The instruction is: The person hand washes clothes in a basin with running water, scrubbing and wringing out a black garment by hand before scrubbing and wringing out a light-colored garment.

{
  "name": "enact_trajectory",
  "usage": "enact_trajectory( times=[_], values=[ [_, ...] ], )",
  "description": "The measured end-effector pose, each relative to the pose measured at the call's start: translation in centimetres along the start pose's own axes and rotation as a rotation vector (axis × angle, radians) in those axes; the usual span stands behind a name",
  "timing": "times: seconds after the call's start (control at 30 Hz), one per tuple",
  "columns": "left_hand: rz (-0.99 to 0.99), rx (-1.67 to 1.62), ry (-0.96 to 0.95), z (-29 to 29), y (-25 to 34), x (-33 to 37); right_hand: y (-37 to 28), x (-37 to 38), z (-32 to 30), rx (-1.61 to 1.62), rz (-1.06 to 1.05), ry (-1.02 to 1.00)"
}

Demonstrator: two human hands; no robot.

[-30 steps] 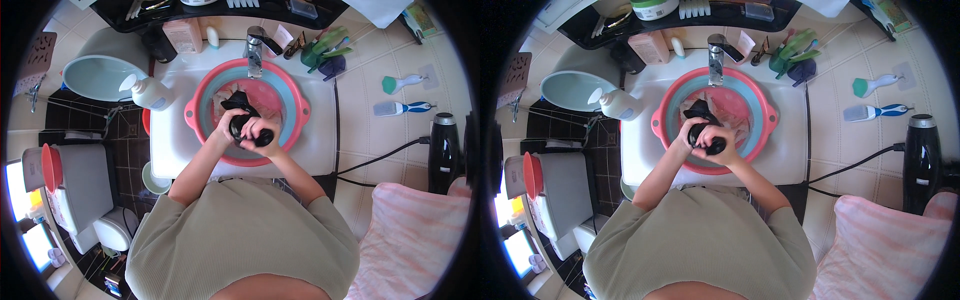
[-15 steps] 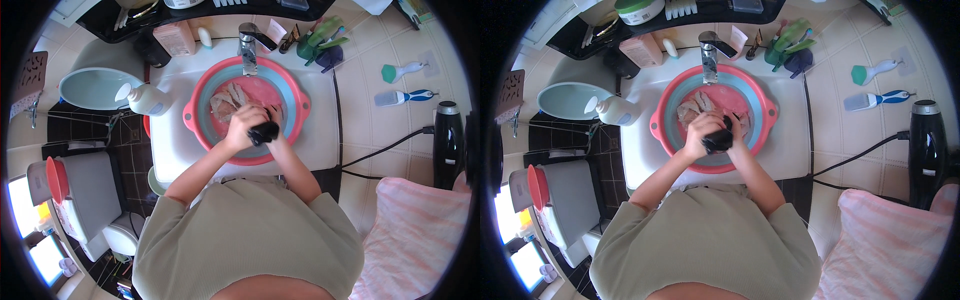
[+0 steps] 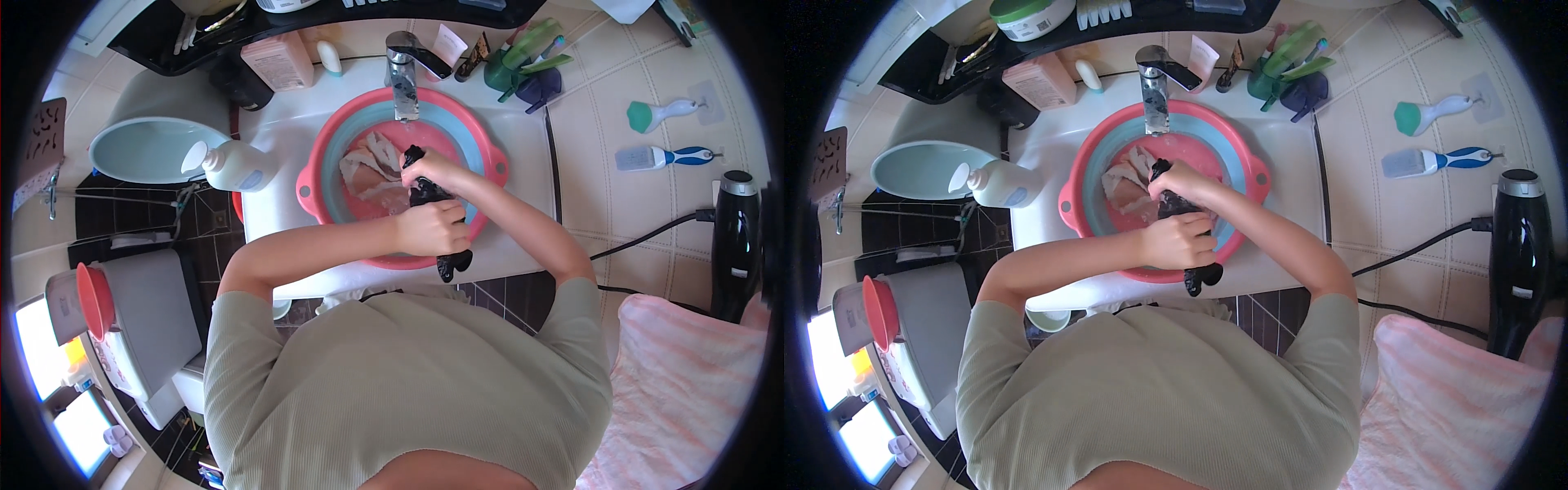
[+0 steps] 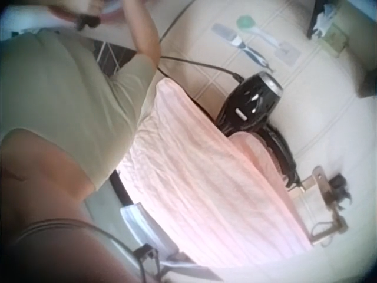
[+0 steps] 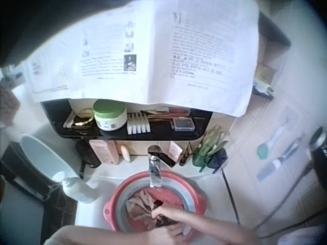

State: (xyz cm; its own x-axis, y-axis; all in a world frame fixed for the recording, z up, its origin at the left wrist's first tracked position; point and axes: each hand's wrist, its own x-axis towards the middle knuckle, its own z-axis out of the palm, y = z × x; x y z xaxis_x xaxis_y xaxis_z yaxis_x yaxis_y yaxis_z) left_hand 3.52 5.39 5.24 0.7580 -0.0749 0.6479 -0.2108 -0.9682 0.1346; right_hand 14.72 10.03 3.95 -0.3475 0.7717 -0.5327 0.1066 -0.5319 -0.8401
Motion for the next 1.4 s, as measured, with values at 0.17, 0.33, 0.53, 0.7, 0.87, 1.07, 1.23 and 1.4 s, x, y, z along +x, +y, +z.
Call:
enact_trajectory(
  times=[0.17,0.33,0.53,0.7,0.87,1.07,1.23,1.4],
  values=[
    [0.050,0.069,-0.168,2.0,-0.7,-1.3,0.2,0.6,0.6,-0.285,-0.059,0.126],
    [0.043,0.049,-0.183,2.6,-1.4,-2.2,2.3,1.7,-0.4,0.058,-0.101,0.198],
    [-0.185,0.025,0.086,0.8,-1.2,-1.2,2.2,-1.2,-1.3,0.854,0.020,0.066],
    [-0.418,-0.060,0.286,0.0,-1.0,-1.5,3.1,-4.0,-0.9,1.051,-0.163,-0.196],
    [-0.627,-0.092,0.474,-0.1,0.0,-1.6,8.6,-2.7,-1.6,1.067,-0.275,-0.232],
    [-0.853,-0.025,0.612,-1.1,1.7,-1.6,8.6,-1.7,0.7,0.851,-0.418,0.242],
    [-1.083,-0.108,0.868,-0.6,2.3,-1.5,3.8,-3.0,2.4,0.926,-0.437,0.699],
    [-1.687,-1.533,1.139,-0.3,2.1,-3.6,-0.3,-5.2,3.3,0.448,-0.869,1.002]
  ],
)
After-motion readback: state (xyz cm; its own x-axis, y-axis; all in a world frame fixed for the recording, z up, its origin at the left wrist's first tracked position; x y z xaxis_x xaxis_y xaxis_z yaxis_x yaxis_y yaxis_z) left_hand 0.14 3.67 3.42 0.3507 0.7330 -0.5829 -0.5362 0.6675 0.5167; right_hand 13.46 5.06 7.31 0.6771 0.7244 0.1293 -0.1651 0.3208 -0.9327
